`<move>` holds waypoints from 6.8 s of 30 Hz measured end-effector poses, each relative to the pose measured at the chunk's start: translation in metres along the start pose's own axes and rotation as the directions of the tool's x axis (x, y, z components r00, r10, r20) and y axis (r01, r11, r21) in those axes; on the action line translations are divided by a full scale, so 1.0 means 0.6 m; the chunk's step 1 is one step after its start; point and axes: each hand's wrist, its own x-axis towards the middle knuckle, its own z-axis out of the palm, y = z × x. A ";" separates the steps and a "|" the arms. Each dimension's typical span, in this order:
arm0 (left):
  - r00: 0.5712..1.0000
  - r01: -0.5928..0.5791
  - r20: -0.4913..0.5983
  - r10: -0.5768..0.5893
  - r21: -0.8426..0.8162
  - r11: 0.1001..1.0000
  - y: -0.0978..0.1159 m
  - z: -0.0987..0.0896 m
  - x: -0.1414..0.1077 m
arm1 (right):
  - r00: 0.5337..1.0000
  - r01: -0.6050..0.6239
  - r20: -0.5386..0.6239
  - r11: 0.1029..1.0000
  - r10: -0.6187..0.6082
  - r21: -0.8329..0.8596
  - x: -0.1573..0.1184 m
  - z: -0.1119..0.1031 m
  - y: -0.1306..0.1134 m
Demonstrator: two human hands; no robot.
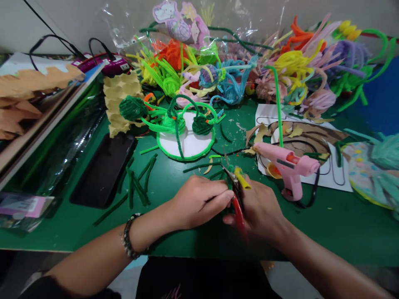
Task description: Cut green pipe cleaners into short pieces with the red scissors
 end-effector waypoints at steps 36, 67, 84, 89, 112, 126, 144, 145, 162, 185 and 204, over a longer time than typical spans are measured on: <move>0.831 0.232 0.000 -0.556 -0.908 0.348 -0.008 0.004 0.006 | 0.751 -0.658 0.661 -0.104 -0.010 0.746 0.003 -0.024 0.012; 0.880 0.473 0.338 -0.333 -0.673 0.569 0.002 0.007 -0.010 | 0.795 -0.393 0.418 -0.152 0.440 0.907 0.023 -0.034 0.002; 0.736 0.675 0.675 -0.043 -0.729 0.116 -0.005 -0.007 -0.007 | 0.811 -0.428 0.437 -0.113 0.389 0.897 0.002 -0.029 0.011; 0.730 0.682 0.684 -0.014 -0.725 0.094 -0.005 -0.003 -0.007 | 0.808 -0.452 0.492 -0.194 0.325 0.871 -0.001 -0.033 0.011; 0.699 0.715 0.712 -0.066 -0.697 0.051 -0.011 -0.012 -0.008 | 0.796 -0.483 0.469 -0.065 0.383 0.873 -0.012 -0.020 0.014; 0.658 0.743 0.752 -0.037 -0.640 0.195 -0.009 -0.019 -0.003 | 0.812 -0.424 0.430 -0.107 0.395 0.899 -0.011 -0.017 0.010; 0.792 0.589 0.430 -0.433 -0.725 0.358 -0.014 -0.006 -0.006 | 0.790 -0.251 0.258 -0.091 0.556 0.964 0.002 -0.018 0.001; 0.789 0.604 0.450 -0.418 -0.693 0.394 -0.013 -0.007 -0.006 | 0.781 -0.259 0.251 -0.069 0.572 0.963 0.002 -0.017 0.001; 0.718 0.663 0.635 -0.284 -0.501 0.556 -0.001 0.006 -0.001 | 0.722 -0.614 0.469 0.158 0.508 0.774 0.012 -0.032 -0.008; 0.889 0.348 0.110 -0.445 -0.794 0.499 0.001 0.014 -0.010 | 0.921 -0.384 0.225 0.847 0.319 0.369 -0.007 -0.014 -0.003; 0.903 0.397 0.289 -0.317 -0.844 0.361 0.005 0.006 -0.011 | 0.965 -0.257 0.051 0.965 0.259 -0.048 -0.006 -0.004 0.006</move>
